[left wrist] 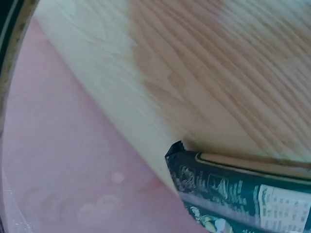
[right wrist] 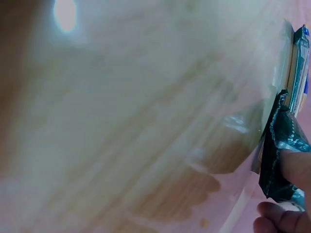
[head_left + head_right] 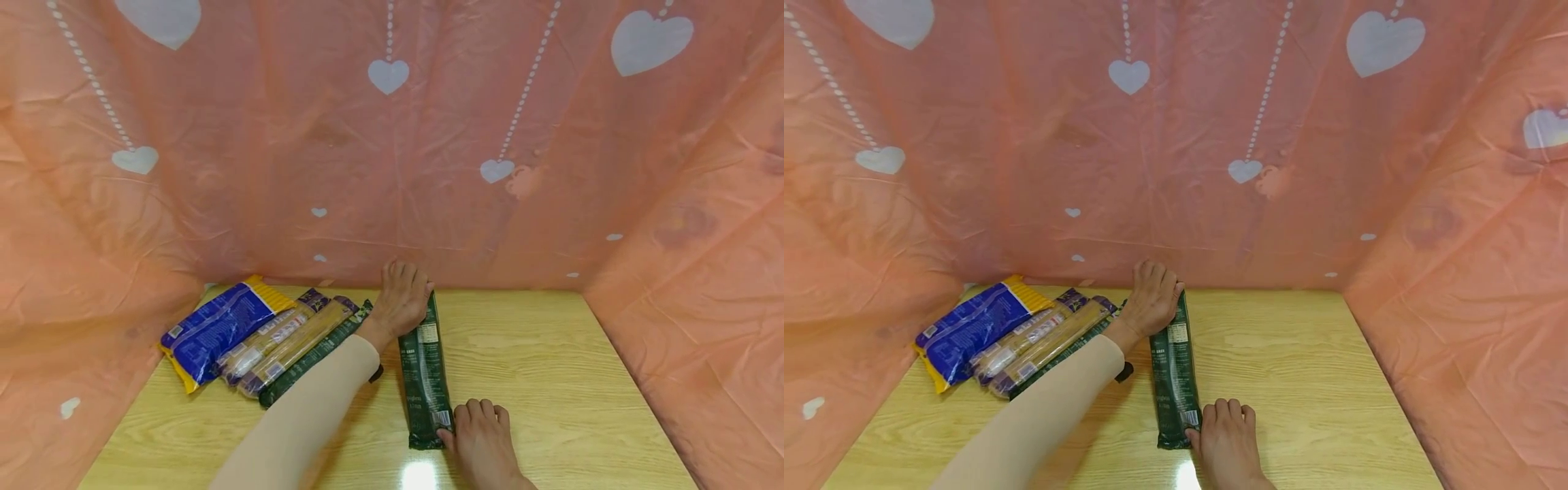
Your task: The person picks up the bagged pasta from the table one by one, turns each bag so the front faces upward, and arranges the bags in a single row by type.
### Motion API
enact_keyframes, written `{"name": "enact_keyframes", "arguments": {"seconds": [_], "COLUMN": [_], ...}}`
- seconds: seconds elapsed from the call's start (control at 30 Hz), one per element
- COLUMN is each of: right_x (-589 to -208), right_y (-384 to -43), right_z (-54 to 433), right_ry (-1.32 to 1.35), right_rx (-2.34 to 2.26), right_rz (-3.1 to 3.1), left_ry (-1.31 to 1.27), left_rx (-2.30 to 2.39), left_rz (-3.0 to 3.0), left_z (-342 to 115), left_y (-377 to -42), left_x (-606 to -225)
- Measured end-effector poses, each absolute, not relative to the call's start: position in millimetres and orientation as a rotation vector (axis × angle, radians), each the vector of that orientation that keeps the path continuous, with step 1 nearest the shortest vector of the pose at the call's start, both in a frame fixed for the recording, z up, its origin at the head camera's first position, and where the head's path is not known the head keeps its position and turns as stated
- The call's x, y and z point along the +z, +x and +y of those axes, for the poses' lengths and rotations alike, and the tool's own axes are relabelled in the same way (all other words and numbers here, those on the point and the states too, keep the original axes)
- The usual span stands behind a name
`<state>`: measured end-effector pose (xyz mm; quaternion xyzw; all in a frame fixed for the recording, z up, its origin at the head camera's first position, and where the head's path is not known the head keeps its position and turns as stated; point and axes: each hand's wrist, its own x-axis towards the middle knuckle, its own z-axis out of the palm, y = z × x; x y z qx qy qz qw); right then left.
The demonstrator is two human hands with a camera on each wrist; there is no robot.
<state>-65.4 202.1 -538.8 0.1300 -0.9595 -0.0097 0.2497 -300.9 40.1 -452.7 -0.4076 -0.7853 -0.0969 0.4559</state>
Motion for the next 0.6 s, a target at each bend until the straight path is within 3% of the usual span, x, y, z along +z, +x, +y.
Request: {"name": "enact_keyframes", "arguments": {"seconds": [0.3, 0.6], "right_x": [-528, -525], "right_y": [-72, -79], "right_z": [196, 212], "right_ry": [0.251, 0.312], "right_rx": [0.247, 0.167], "right_rz": [-2.772, -2.537], "left_ry": [-0.996, -0.851], "left_rx": [-0.261, -0.256], "left_rz": [-1.930, -2.191], "left_z": [39, 40], "left_y": [-298, -285], "left_x": [-439, -409]}}
